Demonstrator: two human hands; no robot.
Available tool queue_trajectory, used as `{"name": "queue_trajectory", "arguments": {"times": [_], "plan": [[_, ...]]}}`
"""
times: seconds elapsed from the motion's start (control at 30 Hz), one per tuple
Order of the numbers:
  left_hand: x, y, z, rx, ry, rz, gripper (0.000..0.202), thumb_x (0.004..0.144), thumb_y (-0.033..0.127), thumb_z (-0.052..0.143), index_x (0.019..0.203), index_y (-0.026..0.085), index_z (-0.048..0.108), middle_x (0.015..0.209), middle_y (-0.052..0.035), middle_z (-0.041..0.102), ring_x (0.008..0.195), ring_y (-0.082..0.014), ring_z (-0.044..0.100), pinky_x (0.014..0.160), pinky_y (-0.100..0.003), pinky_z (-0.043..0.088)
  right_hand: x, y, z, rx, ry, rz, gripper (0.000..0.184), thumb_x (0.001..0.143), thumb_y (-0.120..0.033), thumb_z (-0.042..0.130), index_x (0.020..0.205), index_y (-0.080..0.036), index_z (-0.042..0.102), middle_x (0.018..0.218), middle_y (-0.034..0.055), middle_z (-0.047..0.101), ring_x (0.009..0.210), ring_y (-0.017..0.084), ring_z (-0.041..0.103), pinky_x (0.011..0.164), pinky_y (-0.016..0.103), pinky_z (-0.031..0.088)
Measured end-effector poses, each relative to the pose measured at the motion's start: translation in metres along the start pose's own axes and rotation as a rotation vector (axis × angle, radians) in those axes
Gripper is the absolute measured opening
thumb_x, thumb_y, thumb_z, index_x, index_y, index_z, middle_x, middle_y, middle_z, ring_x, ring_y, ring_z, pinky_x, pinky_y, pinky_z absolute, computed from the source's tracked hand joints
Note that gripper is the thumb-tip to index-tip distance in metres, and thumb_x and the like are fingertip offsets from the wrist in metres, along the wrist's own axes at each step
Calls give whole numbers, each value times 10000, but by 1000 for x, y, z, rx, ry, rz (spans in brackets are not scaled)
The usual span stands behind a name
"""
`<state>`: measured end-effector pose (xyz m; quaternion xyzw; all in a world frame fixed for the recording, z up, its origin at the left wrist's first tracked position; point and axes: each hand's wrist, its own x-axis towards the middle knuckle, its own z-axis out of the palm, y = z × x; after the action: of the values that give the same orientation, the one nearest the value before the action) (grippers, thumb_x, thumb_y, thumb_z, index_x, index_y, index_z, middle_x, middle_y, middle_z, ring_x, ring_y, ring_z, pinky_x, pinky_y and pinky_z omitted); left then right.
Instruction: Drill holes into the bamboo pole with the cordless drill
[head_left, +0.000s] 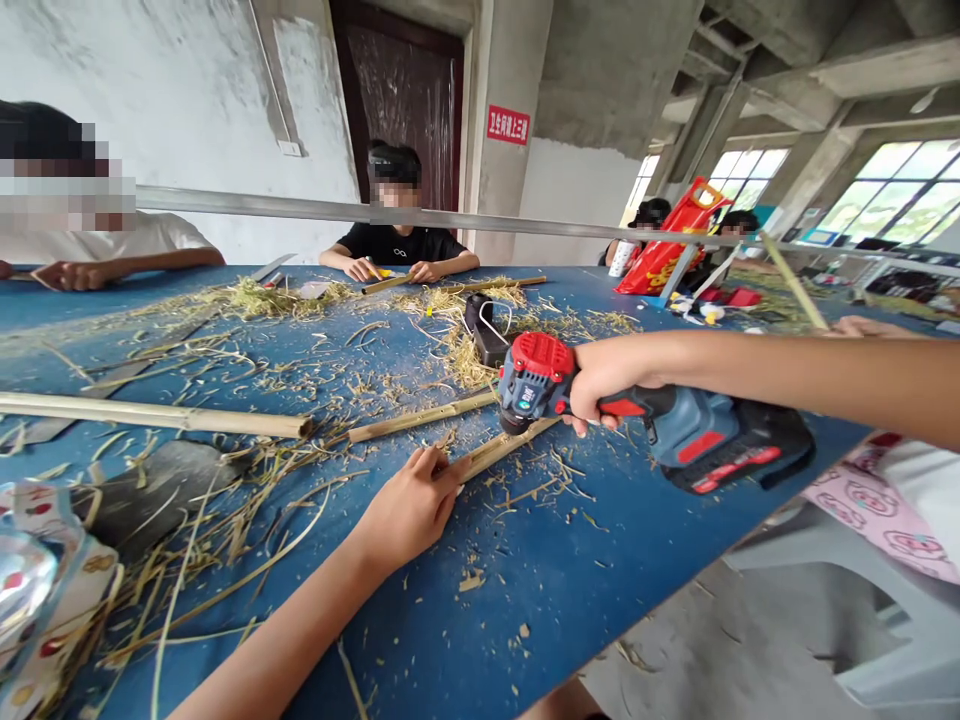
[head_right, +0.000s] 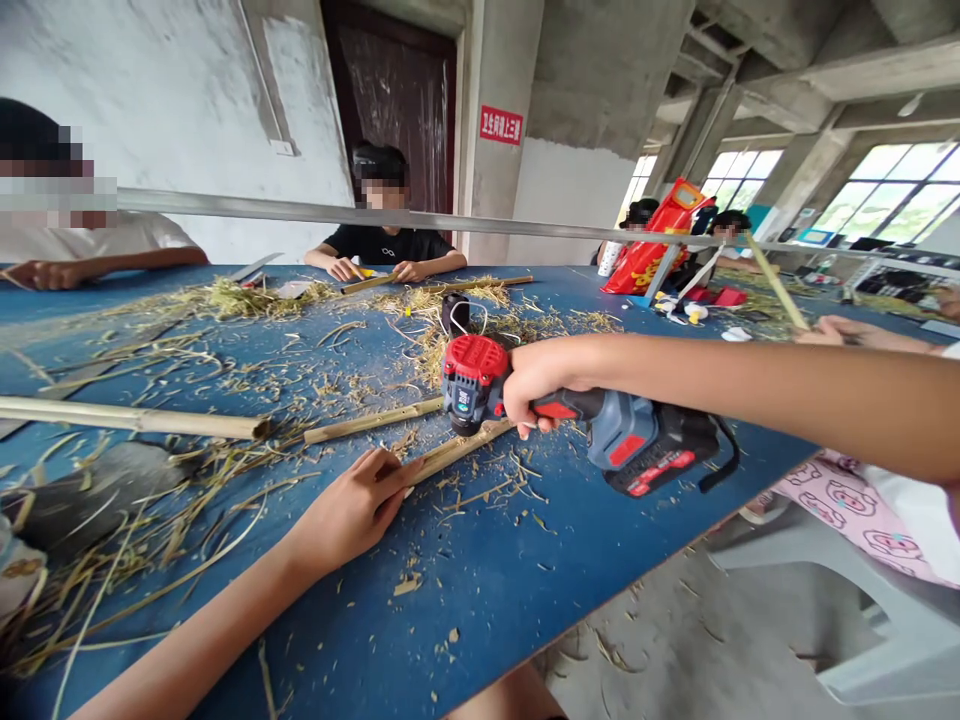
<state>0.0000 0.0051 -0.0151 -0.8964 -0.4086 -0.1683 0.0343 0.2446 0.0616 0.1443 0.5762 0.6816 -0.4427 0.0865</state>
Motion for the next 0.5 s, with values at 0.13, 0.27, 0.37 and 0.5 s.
{"name": "queue_trajectory", "arguments": {"times": [0.13, 0.27, 0.37, 0.5], "plan": [[1, 6, -5, 172, -50, -36, 442, 869, 221, 328, 1308, 245, 369, 907, -95, 494, 806, -187, 512, 689, -317, 472, -7, 13, 11, 46, 56, -44, 104, 480, -103, 513, 578, -135, 506, 574, 32, 577, 430, 114, 511, 401, 224, 412], [3, 13, -17, 361, -140, -96, 530, 850, 176, 322, 1361, 290, 240, 866, -83, 500, 610, -156, 542, 563, -300, 467, -21, 23, 19, -28, 175, -117, 121, 480, -101, 504, 584, -153, 473, 471, -14, 483, 421, 100, 474, 380, 196, 354], [5, 18, -26, 447, -147, -119, 580, 840, 151, 309, 1378, 306, 159, 829, -68, 503, 539, -144, 539, 509, -277, 449, -38, 30, 16, -91, 252, -156, 99, 504, -122, 521, 592, -158, 492, 473, -6, 489, 429, 106, 468, 390, 207, 344], [8, 26, -31, 483, -89, -113, 575, 848, 164, 300, 1385, 288, 137, 815, -60, 503, 539, -139, 539, 484, -252, 440, -64, 41, 11, -38, 289, -196, 94, 523, -134, 521, 610, -166, 535, 512, 10, 525, 448, 116, 477, 408, 222, 351]]}}
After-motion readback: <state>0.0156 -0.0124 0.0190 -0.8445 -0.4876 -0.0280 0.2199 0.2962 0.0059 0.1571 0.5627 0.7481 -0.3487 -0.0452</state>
